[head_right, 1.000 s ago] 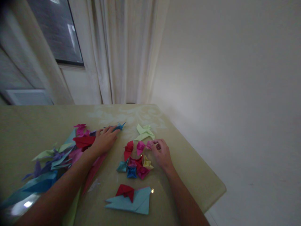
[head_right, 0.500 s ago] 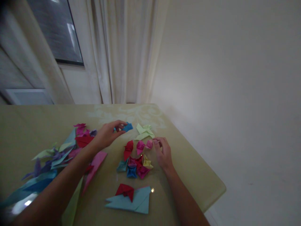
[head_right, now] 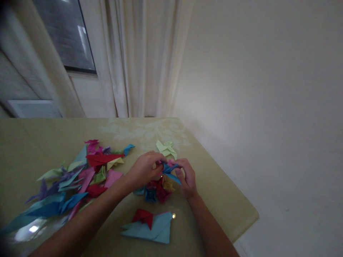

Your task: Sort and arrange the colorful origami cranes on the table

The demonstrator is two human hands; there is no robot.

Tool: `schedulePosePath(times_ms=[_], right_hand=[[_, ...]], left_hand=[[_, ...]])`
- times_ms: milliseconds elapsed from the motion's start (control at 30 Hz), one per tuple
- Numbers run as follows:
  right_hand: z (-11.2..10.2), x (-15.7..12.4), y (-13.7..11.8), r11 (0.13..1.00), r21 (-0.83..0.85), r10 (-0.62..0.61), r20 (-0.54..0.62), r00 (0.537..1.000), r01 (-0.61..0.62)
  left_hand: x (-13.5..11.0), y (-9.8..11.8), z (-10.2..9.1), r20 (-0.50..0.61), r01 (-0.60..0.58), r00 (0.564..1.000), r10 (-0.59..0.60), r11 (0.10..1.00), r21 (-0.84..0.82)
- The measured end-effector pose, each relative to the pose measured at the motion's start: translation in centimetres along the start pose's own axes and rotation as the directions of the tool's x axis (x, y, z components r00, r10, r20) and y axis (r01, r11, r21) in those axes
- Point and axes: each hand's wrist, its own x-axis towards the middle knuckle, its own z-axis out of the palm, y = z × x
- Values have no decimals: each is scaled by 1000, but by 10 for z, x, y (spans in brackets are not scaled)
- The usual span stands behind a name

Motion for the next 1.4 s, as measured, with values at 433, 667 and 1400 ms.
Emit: schedulePosePath(times_ms=[433,667,1400], right_hand=[[-24,17,25,932,-260,141,-380,914,-252],[-22,16,38,889,-317,258,-247,934,-330],[-8,18,31,912,-274,210,-324,922,-304]], left_hand=[[-25,-97,-28,-188,416,897,-400,620,665],[-22,-108,-47,-108,386,907,-407,702,598],[-25,13,-46,383,27,909,-166,939,344]])
